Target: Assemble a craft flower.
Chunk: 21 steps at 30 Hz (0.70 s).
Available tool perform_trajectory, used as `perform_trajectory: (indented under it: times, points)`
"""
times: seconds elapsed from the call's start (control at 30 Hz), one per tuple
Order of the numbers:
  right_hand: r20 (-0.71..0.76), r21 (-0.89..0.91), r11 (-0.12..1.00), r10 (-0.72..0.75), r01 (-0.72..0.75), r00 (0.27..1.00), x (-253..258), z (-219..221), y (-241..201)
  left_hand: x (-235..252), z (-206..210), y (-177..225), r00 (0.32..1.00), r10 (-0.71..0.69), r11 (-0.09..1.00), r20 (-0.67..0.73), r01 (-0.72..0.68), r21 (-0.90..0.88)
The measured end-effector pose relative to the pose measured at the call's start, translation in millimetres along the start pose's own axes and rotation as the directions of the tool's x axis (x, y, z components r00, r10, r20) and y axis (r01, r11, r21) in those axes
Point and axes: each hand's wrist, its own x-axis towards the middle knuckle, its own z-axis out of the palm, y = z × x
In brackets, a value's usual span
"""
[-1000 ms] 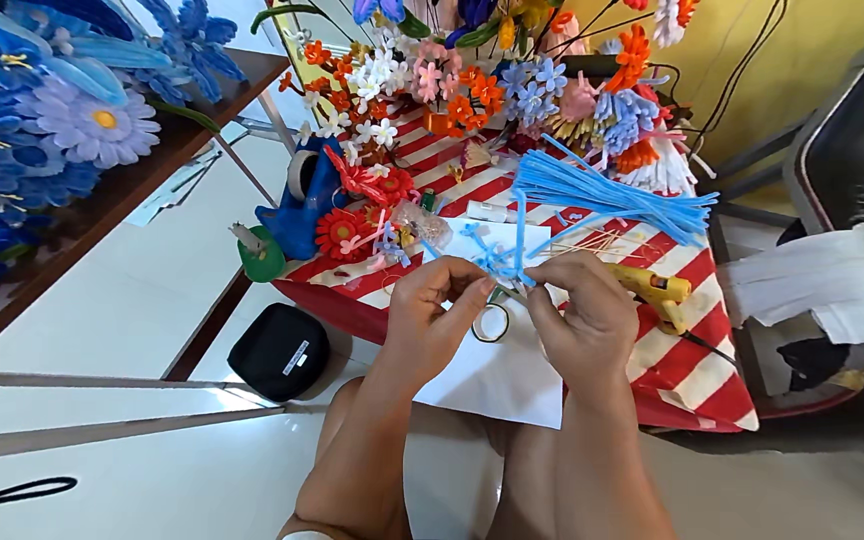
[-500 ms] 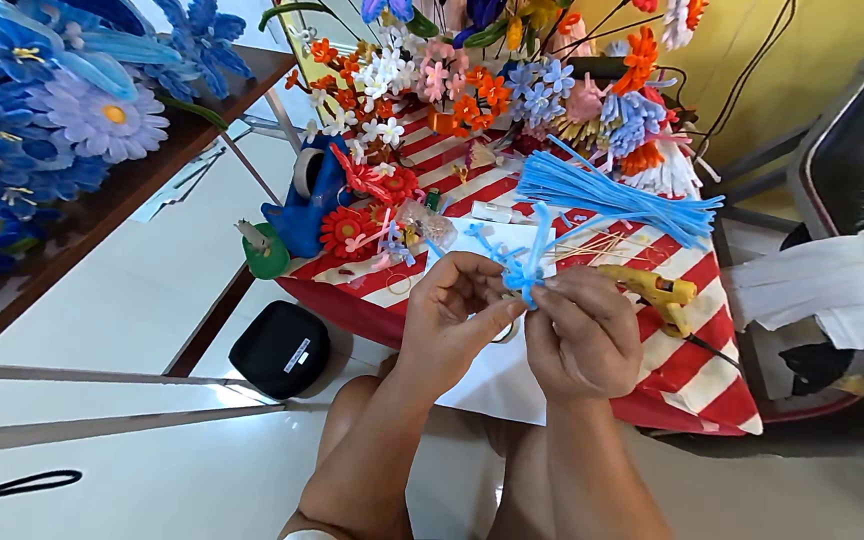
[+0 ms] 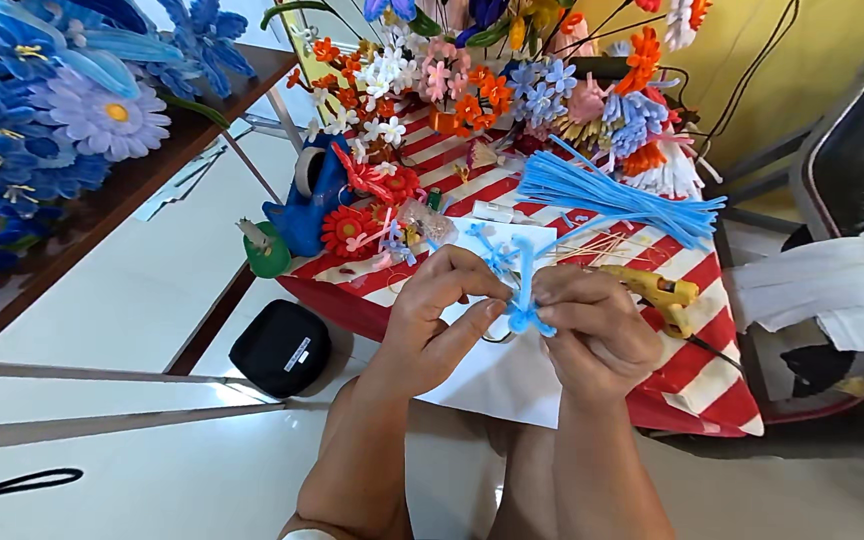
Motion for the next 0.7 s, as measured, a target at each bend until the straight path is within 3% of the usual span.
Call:
perform_trajectory:
  times: [0.7]
  points:
    - [0.094, -0.014, 1.000, 0.020, -0.019, 0.995, 1.1, -1.3, -0.8, -2.5, -1.2, 5.4, 1.000, 0.013, 0.999, -0.001, -0.013, 0.048]
